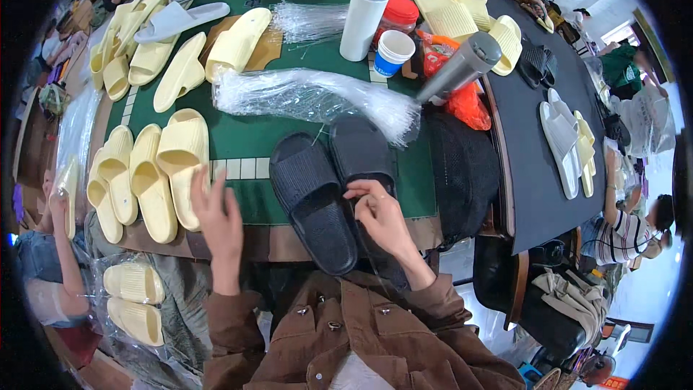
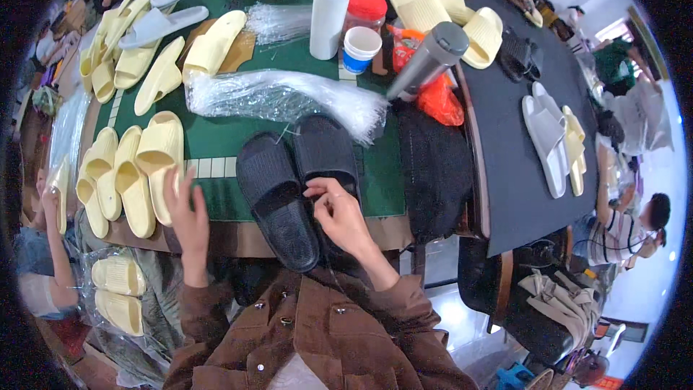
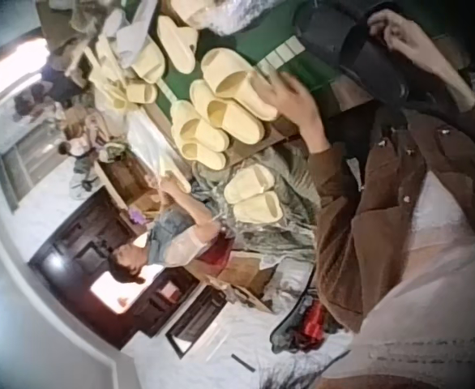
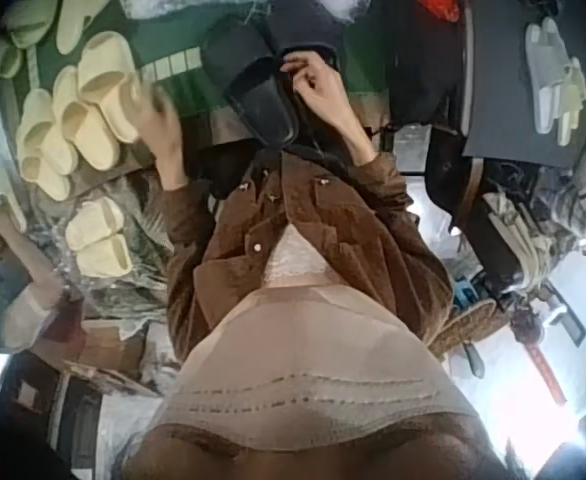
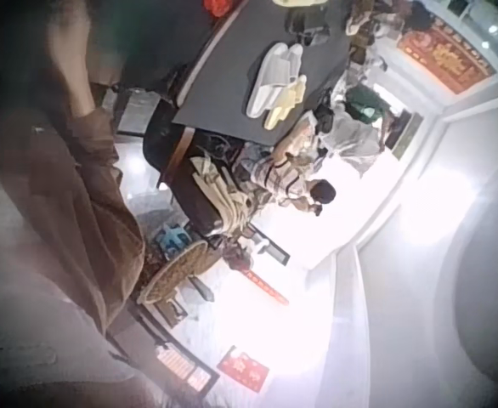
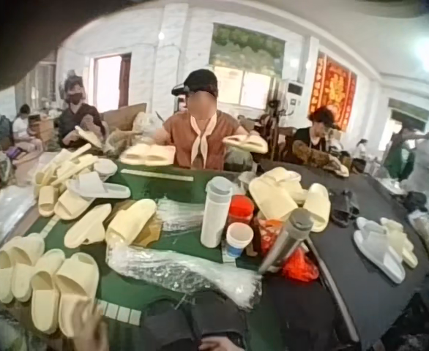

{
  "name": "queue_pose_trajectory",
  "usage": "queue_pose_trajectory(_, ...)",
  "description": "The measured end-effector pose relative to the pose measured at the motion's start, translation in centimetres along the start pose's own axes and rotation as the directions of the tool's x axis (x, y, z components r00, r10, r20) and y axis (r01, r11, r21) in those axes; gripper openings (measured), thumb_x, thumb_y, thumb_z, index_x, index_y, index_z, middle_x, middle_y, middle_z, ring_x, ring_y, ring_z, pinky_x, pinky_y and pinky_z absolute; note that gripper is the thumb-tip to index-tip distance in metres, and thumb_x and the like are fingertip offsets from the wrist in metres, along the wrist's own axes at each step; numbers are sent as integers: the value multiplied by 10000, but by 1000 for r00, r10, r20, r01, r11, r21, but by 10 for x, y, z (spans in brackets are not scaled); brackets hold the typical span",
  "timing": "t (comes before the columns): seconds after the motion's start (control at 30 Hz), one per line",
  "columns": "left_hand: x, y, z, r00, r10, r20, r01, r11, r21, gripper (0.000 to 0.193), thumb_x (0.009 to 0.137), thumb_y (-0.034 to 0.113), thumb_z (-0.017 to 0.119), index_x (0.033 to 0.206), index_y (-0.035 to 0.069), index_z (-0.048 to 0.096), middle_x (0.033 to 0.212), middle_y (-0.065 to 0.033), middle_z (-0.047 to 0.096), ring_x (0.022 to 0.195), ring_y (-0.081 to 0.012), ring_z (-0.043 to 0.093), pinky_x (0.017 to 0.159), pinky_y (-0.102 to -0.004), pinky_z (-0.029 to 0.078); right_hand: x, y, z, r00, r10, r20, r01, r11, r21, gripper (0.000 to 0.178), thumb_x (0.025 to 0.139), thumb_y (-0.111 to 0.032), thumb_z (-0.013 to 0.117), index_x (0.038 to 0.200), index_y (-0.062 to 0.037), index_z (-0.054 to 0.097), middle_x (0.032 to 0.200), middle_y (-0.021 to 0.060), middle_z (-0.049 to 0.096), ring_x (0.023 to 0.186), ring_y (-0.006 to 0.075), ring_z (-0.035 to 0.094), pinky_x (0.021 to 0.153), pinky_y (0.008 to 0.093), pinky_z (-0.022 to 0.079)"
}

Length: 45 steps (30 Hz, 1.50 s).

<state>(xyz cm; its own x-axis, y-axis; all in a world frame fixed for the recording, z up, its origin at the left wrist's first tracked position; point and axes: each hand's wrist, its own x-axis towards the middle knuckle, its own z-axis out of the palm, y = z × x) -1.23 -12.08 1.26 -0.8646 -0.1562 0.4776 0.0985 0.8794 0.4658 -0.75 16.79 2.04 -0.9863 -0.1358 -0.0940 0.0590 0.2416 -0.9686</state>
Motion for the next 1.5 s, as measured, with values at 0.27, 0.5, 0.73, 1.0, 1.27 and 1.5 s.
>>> queue_pose_trajectory(0.27,13,102,32,929,344,138,-292,908,-299,419,849,150,655,1251,59,585,1363,-171,463,1305,-410,388,1071,-520,306,-21,-13,-36,960,-121,-251,215,894,394,210,1015,-20,387,1224,2,403,1150,215,598,990,259,663,861,354,541)
queue_pose_trajectory(0.5,8,118,72,879,432,203,-395,897,-200,409,861,181,641,1258,103,579,1304,-89,544,1221,-293,489,1085,-501,320,-19,-74,-66,928,-262,-266,327,915,236,226,1028,-29,323,1199,13,465,1131,229,612,888,258,693,611,270,552)
queue_pose_trajectory(0.73,5,113,65,866,448,220,-400,887,-232,402,849,107,606,1251,121,594,1309,-75,560,1213,-265,520,1089,-476,335,25,-160,-53,716,-696,-50,673,708,-216,226,954,47,468,1064,29,664,1159,177,609,827,153,641,617,232,520)
queue_pose_trajectory(1.0,0,111,60,881,448,150,-398,874,-277,381,811,90,633,1192,108,633,1250,-84,596,1160,-271,559,1061,-477,370,39,-146,-75,463,-671,-579,882,411,229,194,1006,-120,472,1143,-19,565,1279,209,561,1128,268,610,993,349,506)
queue_pose_trajectory(1.27,-2,112,63,880,459,123,-417,870,-264,397,807,109,646,1204,112,637,1258,-94,594,1146,-277,569,1048,-478,384,48,31,-66,862,-32,-506,201,937,284,256,1010,-141,488,1169,0,630,1224,77,608,1050,166,608,895,292,489)
queue_pose_trajectory(1.5,-2,113,60,883,441,162,-388,878,-279,412,809,134,654,1220,121,632,1279,-93,581,1180,-272,546,1057,-475,373,58,56,-66,886,-72,-458,83,996,5,246,984,-131,537,1158,-41,686,1343,90,514,1068,146,569,827,253,490)
